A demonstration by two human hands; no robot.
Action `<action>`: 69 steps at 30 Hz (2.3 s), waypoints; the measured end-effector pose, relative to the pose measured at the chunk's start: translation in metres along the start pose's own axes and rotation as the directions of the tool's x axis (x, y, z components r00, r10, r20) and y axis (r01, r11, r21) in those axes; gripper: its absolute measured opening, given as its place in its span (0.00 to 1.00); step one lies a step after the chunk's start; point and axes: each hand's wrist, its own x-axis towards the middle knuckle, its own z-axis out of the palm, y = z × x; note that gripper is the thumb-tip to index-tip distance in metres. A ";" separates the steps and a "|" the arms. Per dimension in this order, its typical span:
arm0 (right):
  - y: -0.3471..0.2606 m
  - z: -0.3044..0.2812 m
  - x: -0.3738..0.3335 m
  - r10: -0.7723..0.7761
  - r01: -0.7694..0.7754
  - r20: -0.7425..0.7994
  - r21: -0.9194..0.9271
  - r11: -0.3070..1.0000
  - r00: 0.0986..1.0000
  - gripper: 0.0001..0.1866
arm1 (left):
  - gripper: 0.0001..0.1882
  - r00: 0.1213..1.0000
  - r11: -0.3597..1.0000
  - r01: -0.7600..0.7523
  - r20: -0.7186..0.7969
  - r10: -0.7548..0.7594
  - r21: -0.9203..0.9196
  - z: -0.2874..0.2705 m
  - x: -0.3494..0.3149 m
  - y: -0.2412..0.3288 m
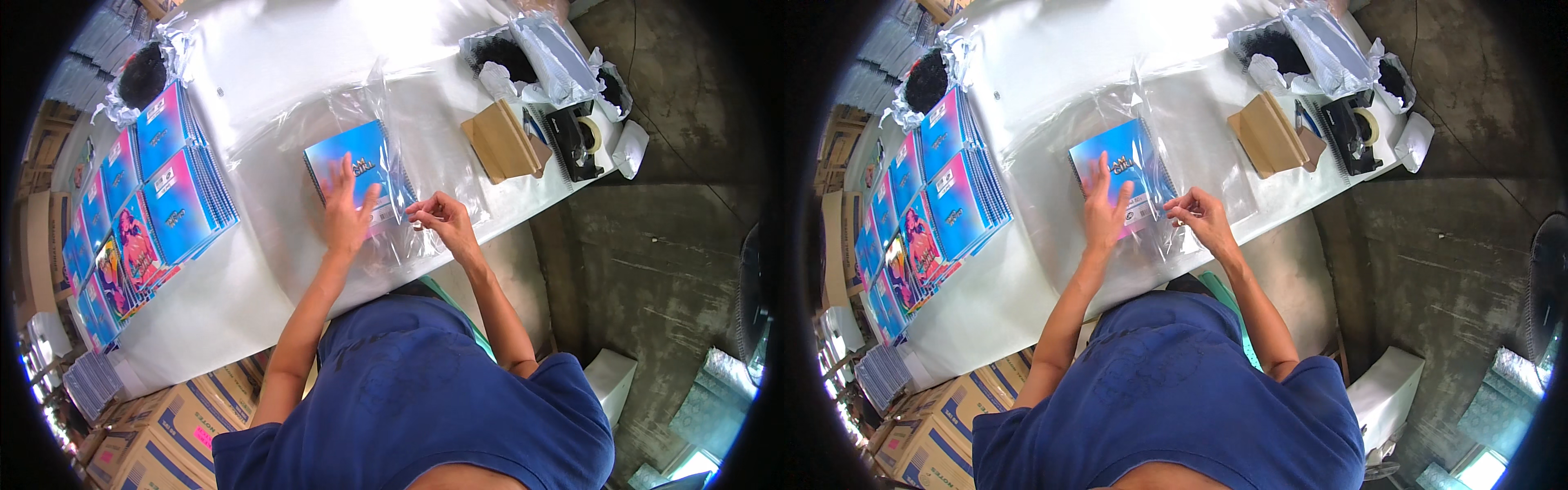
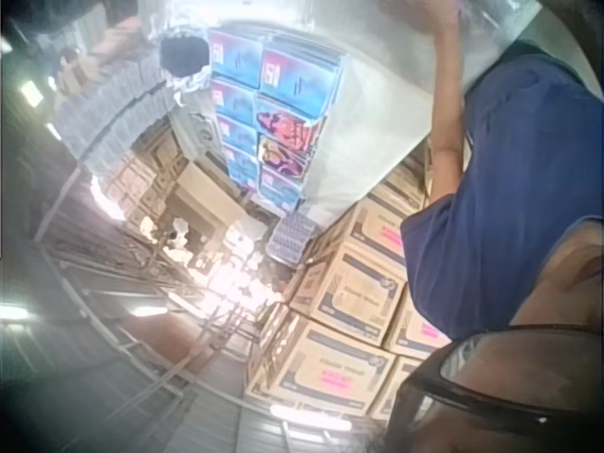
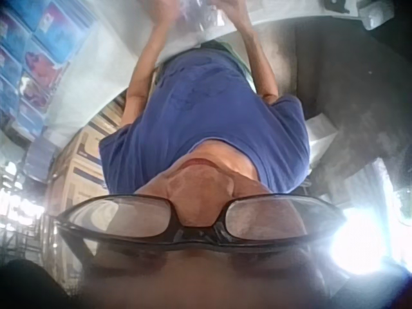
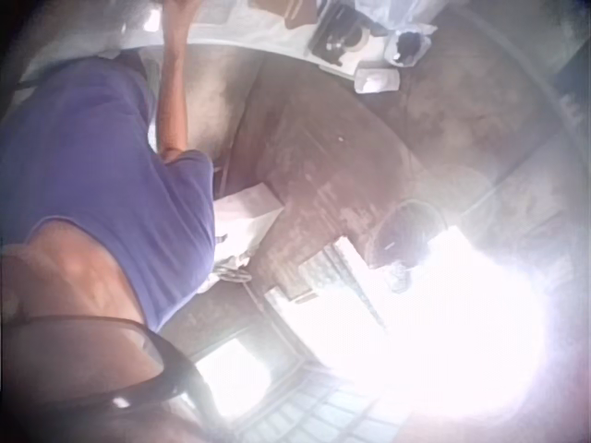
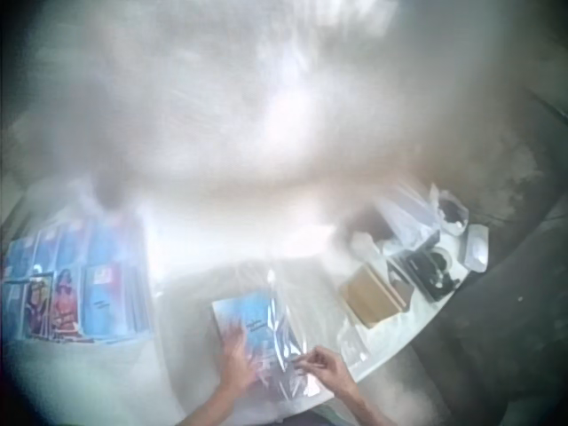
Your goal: The person places a stack of notebooks into a large plastic bag, folds the top of the bag over, and secures it with tape, then moves to a large stack of loose notebooks and gathers them into smaller sorted piles.
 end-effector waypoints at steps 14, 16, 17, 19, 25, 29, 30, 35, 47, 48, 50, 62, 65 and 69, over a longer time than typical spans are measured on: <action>0.001 -0.055 -0.006 -0.694 0.060 -0.434 -0.824 0.564 0.575 0.12 | 0.29 0.857 0.481 0.500 0.331 -0.396 -0.720 0.011 -0.002 0.016; 0.003 -0.021 0.013 -0.665 0.342 -0.206 -0.728 0.594 0.718 0.15 | 0.26 0.868 0.453 0.471 0.307 -0.389 -0.757 0.013 0.000 0.019; -0.001 0.004 0.023 -0.625 0.428 -0.087 -0.656 0.622 0.776 0.18 | 0.26 0.875 0.474 0.465 0.307 -0.374 -0.748 0.014 0.003 0.019; -0.014 0.045 0.035 -0.536 0.411 -0.015 -0.623 0.665 0.844 0.15 | 0.24 0.862 0.451 0.495 0.351 -0.366 -0.743 0.012 0.005 0.021; 0.010 0.011 0.055 -0.429 0.367 -0.056 -0.427 0.827 0.902 0.06 | 0.23 0.785 0.289 0.595 0.467 -0.406 -0.750 0.008 0.012 0.018; 0.035 -0.095 0.054 -0.327 0.055 -0.457 -0.513 0.856 0.827 0.07 | 0.24 0.784 0.359 0.606 0.454 -0.424 -0.710 0.011 0.013 0.019; 0.039 -0.116 0.051 -0.455 -0.129 -0.523 -0.746 0.654 0.721 0.07 | 0.25 0.779 0.383 0.616 0.461 -0.425 -0.688 0.013 0.012 0.018; -0.023 -0.060 0.058 -0.703 0.309 -0.231 -0.775 0.551 0.673 0.14 | 0.23 0.819 0.418 0.541 0.345 -0.458 -0.730 0.012 0.009 0.035; -0.006 0.016 0.080 -0.394 0.362 0.068 -0.560 0.745 0.917 0.04 | 0.26 0.786 0.355 0.587 0.406 -0.467 -0.728 0.008 0.006 0.037; -0.002 0.007 0.083 -0.469 0.438 0.062 -0.478 0.761 0.881 0.03 | 0.26 0.766 0.360 0.623 0.448 -0.460 -0.694 0.006 0.007 0.038; 0.008 -0.041 0.091 -0.277 0.257 -0.047 -0.251 0.933 0.960 0.02 | 0.27 0.756 0.316 0.612 0.417 -0.505 -0.725 0.007 0.009 0.037; -0.012 0.024 0.076 -0.417 0.658 0.529 -0.699 0.281 0.739 0.16 | 0.30 0.983 0.981 0.109 -0.165 -0.082 0.161 0.005 -0.010 0.018; 0.002 0.033 0.071 -0.429 0.652 0.539 -0.738 0.173 0.724 0.18 | 0.41 0.944 0.905 0.253 -0.294 -0.152 0.342 -0.007 -0.002 0.018; 0.003 0.026 0.071 -0.378 0.679 0.604 -0.727 0.098 0.701 0.17 | 0.53 0.843 0.770 0.532 -0.140 -0.519 0.351 0.002 0.006 0.013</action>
